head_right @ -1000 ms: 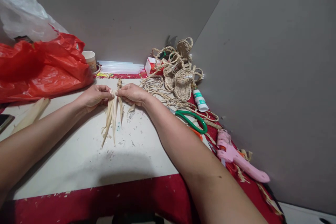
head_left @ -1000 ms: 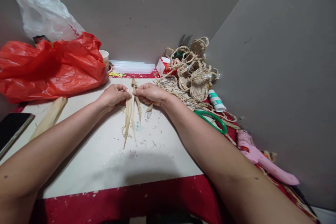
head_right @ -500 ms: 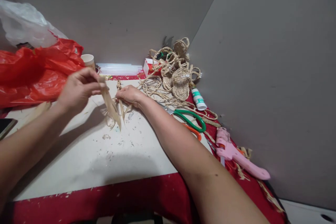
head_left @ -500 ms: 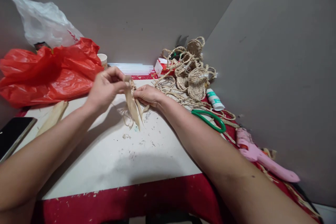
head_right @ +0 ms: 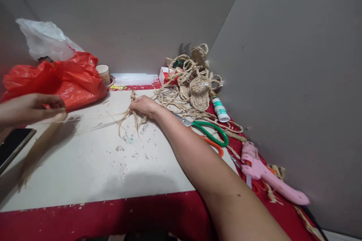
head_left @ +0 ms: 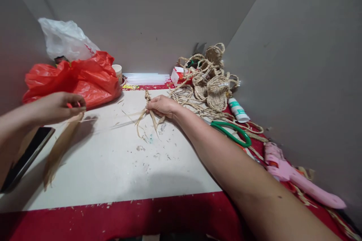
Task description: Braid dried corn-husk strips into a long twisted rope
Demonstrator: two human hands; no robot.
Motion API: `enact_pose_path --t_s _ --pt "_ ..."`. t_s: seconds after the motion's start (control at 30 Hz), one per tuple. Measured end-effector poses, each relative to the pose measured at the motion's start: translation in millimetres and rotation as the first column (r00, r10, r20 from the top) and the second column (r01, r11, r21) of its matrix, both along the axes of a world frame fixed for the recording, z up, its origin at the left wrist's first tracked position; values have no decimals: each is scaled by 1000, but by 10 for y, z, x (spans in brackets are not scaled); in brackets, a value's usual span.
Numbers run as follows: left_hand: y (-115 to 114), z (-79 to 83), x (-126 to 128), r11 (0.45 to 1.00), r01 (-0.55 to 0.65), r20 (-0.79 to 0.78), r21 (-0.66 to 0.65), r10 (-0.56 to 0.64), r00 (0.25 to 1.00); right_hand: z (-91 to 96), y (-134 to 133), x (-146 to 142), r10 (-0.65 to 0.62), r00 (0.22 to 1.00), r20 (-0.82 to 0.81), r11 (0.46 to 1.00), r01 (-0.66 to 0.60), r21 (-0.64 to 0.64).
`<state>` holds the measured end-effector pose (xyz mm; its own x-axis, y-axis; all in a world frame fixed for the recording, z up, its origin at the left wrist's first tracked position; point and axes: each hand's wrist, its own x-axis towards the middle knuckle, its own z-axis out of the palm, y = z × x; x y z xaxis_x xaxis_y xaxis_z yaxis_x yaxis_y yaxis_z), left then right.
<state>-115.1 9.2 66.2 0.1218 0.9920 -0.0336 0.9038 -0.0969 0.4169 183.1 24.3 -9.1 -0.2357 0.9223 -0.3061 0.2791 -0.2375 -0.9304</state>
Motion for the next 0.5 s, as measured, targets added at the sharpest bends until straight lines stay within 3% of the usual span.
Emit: enact_pose_path --t_s 0.03,0.1,0.2,0.23,0.27,0.33,0.4,0.5 --pt "45 22 -127 998 29 -187 -48 -38 982 -2 0 -4 -2 1000 7 1000 2 3" --pt "75 68 -268 998 -57 -420 12 57 906 -7 5 -9 -3 1000 18 1000 3 6" --pt "-27 145 -141 969 -92 -503 228 198 841 -13 17 -14 2 1000 24 1000 -2 5" --pt "-84 165 -17 957 -75 -483 281 209 850 -12 19 -15 3 1000 18 1000 -3 -2" --pt "-141 175 138 961 -16 -445 277 144 884 -10 20 -15 3 1000 7 1000 -3 -9" --pt "-224 132 504 962 129 -230 239 -73 970 -3 17 -13 8 1000 -22 1000 -8 -25" --pt "-234 -9 881 959 248 -26 140 -247 969 2 9 -6 13 998 -56 999 -15 -35" --pt "-115 -328 1311 957 289 116 18 -289 950 9 3 21 27 992 -119 998 -34 -55"
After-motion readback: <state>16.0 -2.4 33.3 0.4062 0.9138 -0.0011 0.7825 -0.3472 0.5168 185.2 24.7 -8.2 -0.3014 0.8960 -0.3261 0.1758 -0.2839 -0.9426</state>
